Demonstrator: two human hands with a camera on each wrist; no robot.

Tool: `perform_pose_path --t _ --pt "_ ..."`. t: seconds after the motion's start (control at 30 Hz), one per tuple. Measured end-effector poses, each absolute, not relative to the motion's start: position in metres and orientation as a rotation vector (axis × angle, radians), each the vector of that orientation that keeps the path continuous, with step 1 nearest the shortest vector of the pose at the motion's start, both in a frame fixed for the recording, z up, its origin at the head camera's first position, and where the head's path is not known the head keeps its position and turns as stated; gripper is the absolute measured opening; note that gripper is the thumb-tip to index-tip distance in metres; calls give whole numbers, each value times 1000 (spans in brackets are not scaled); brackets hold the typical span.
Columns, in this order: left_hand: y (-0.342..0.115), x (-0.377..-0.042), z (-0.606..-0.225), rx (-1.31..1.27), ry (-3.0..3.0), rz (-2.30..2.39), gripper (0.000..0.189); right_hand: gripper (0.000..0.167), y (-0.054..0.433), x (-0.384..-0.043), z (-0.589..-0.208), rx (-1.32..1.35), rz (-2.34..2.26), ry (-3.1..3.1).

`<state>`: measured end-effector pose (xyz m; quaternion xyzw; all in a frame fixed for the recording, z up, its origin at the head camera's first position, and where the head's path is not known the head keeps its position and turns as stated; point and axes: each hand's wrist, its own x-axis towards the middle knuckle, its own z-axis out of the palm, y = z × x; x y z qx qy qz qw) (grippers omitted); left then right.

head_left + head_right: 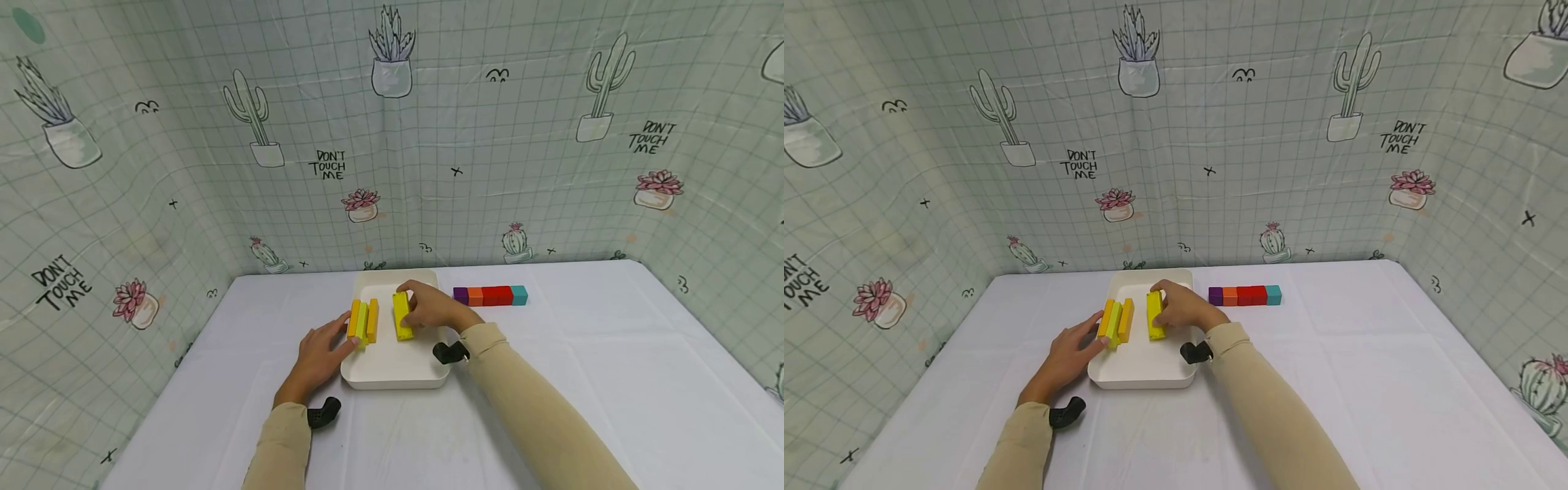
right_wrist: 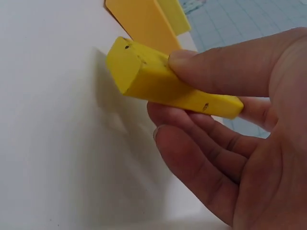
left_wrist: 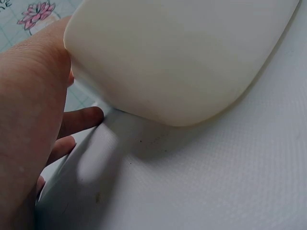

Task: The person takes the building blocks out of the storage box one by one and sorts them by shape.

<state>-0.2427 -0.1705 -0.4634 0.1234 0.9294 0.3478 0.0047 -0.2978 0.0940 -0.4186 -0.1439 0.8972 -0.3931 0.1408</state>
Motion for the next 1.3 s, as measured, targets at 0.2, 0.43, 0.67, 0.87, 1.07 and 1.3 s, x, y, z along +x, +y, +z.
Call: perform_pose_path --t 0.2,0.43,0.67,0.87,1.07,1.3 --pt "-171 -243 -464 387 2908 1092 67 72 100 -300 -420 -362 -1325 2508" --pt "-174 -244 -467 390 2917 1092 67 71 106 -303 -424 -304 -1589 2452" --pt "-173 -243 -466 394 2911 1105 67 69 109 -300 -423 -291 -1702 2405" --pt "-171 -243 -463 391 2912 1093 67 69 117 -295 -418 -288 -1811 2358" --pt "-170 -244 -463 396 2935 1059 66 67 126 -285 -412 -292 -1918 2325" --pt "-171 -245 -466 386 2937 1048 66 69 134 -275 -413 -225 -2026 2296"
